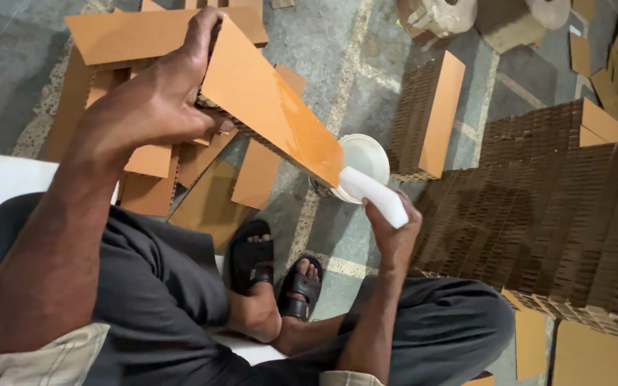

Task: The person applies adhesive to cardboard strips using a sponge and then assembles them into a honeycomb structure.

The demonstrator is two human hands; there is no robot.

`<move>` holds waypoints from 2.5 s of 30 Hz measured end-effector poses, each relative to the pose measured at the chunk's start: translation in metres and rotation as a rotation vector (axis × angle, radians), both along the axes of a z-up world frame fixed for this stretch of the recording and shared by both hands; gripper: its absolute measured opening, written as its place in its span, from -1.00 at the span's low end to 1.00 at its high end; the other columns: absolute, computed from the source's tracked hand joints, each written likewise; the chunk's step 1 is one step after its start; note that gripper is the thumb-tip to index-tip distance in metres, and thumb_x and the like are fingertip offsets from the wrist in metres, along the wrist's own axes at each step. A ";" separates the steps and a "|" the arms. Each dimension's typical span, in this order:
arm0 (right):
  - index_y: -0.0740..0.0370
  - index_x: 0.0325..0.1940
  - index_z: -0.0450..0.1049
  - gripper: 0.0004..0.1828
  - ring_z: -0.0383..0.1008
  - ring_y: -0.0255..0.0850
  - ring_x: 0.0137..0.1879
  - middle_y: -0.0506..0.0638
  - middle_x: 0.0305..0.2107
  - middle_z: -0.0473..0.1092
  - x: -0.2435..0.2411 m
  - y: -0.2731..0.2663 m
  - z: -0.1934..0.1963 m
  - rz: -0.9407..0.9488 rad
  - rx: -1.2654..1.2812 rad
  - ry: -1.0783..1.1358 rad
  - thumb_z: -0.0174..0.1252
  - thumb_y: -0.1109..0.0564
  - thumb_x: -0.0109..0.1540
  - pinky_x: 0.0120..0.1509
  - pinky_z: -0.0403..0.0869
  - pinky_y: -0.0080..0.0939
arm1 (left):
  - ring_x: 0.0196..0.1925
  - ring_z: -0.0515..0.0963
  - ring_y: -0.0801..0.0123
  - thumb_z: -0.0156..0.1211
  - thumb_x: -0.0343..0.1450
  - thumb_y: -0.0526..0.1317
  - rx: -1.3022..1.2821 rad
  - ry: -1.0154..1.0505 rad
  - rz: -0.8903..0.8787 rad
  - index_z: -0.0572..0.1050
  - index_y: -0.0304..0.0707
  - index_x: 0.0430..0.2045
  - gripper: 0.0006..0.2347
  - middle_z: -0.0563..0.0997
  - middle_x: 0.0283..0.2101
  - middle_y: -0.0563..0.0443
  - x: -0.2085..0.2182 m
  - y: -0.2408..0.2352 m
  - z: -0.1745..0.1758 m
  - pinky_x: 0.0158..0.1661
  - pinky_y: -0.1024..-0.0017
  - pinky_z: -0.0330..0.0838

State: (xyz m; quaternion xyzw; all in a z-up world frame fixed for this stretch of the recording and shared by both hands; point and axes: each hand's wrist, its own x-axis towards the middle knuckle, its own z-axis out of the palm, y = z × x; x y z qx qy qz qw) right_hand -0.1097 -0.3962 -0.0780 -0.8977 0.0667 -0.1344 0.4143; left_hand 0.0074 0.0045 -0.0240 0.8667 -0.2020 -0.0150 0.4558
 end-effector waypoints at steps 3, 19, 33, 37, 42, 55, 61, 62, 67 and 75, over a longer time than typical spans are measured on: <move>0.40 -0.08 0.60 -0.63 0.58 -0.26 -0.12 0.05 -0.18 0.57 0.001 0.011 0.011 0.085 -0.034 -0.085 0.46 0.23 0.07 -0.02 0.53 -0.24 | 0.10 0.63 0.01 0.45 0.23 -0.41 0.026 0.102 0.038 -0.22 -0.25 0.49 0.00 0.57 0.03 -0.41 -0.003 0.001 0.003 -0.04 0.16 0.52; 0.32 -0.12 0.63 -0.67 0.62 -0.07 -0.12 0.11 -0.20 0.58 0.011 0.016 0.013 0.235 -0.265 -0.056 0.36 0.30 0.02 -0.01 0.53 -0.11 | 0.27 0.49 -0.21 0.40 0.11 -0.54 0.021 -0.227 -0.007 -0.19 -0.35 0.47 0.03 0.42 0.28 -0.61 -0.006 0.000 0.007 0.12 0.14 0.47; 0.38 -0.04 0.61 -0.63 0.62 -0.20 0.01 0.11 -0.11 0.59 0.034 0.054 0.033 0.348 0.049 -0.142 0.46 0.31 0.08 0.17 0.56 -0.18 | 0.01 0.69 -0.02 0.30 0.25 -0.49 0.074 0.266 0.090 -0.25 -0.20 0.53 -0.03 0.60 0.01 -0.42 -0.011 -0.003 0.019 -0.05 0.17 0.53; 0.32 -0.04 0.61 -0.62 0.59 -0.32 -0.11 -0.01 -0.22 0.60 0.030 0.032 0.019 0.227 0.145 -0.006 0.46 0.28 0.07 0.04 0.57 -0.28 | 0.08 0.58 -0.22 0.54 0.10 -0.41 0.115 -0.369 0.040 -0.12 -0.36 0.44 0.03 0.57 0.01 -0.55 -0.009 0.002 0.004 -0.07 0.16 0.50; 0.36 -0.05 0.61 -0.66 0.52 -0.36 -0.17 -0.04 -0.29 0.58 0.016 -0.005 -0.002 0.081 0.092 0.137 0.42 0.28 0.09 -0.06 0.51 -0.31 | 0.01 0.65 -0.09 0.40 0.21 -0.45 0.071 0.079 0.066 -0.18 -0.24 0.49 -0.03 0.60 -0.06 -0.47 -0.010 0.002 0.012 -0.12 0.12 0.52; 0.36 -0.05 0.62 -0.65 0.64 -0.11 -0.11 0.16 -0.16 0.58 0.035 0.007 -0.027 0.098 -0.199 -0.171 0.42 0.19 0.10 -0.02 0.56 -0.13 | 0.13 0.55 -0.28 0.65 0.15 -0.28 0.160 -0.202 0.080 -0.17 -0.29 0.46 0.08 0.56 0.04 -0.61 -0.008 0.000 0.005 -0.02 0.03 0.50; 0.36 -0.06 0.62 -0.67 0.64 -0.05 -0.08 0.19 -0.14 0.59 0.063 -0.004 -0.040 0.111 -0.259 -0.168 0.41 0.20 0.12 0.02 0.55 -0.08 | 0.07 0.64 -0.12 0.48 0.24 -0.33 0.112 0.224 0.124 -0.19 -0.10 0.51 0.00 0.61 -0.04 -0.48 -0.008 0.001 0.007 0.00 0.03 0.52; 0.37 -0.07 0.62 -0.68 0.63 -0.02 -0.08 0.20 -0.14 0.59 0.064 -0.007 -0.040 0.139 -0.283 -0.156 0.42 0.21 0.12 0.03 0.54 -0.06 | 0.07 0.64 -0.12 0.48 0.24 -0.33 0.113 0.224 0.122 -0.19 -0.10 0.51 0.00 0.61 -0.04 -0.48 -0.008 0.000 0.006 0.00 0.03 0.52; 0.38 -0.06 0.60 -0.63 0.63 -0.03 -0.10 0.19 -0.16 0.57 0.055 -0.007 -0.035 0.057 -0.248 -0.211 0.43 0.19 0.09 0.02 0.55 -0.07 | 0.03 0.61 -0.22 0.51 0.20 -0.41 0.178 0.041 0.116 -0.16 -0.12 0.49 0.01 0.57 -0.06 -0.55 -0.008 0.002 0.005 -0.09 -0.04 0.49; 0.38 -0.07 0.60 -0.68 0.62 -0.12 -0.18 0.14 -0.28 0.58 0.053 0.020 -0.035 -0.043 -0.196 -0.199 0.39 0.19 0.13 -0.06 0.53 -0.10 | -0.07 0.67 -0.07 0.43 0.21 -0.43 0.067 0.085 0.066 -0.20 -0.16 0.51 0.00 0.62 -0.13 -0.43 -0.006 0.001 0.009 -0.23 0.08 0.52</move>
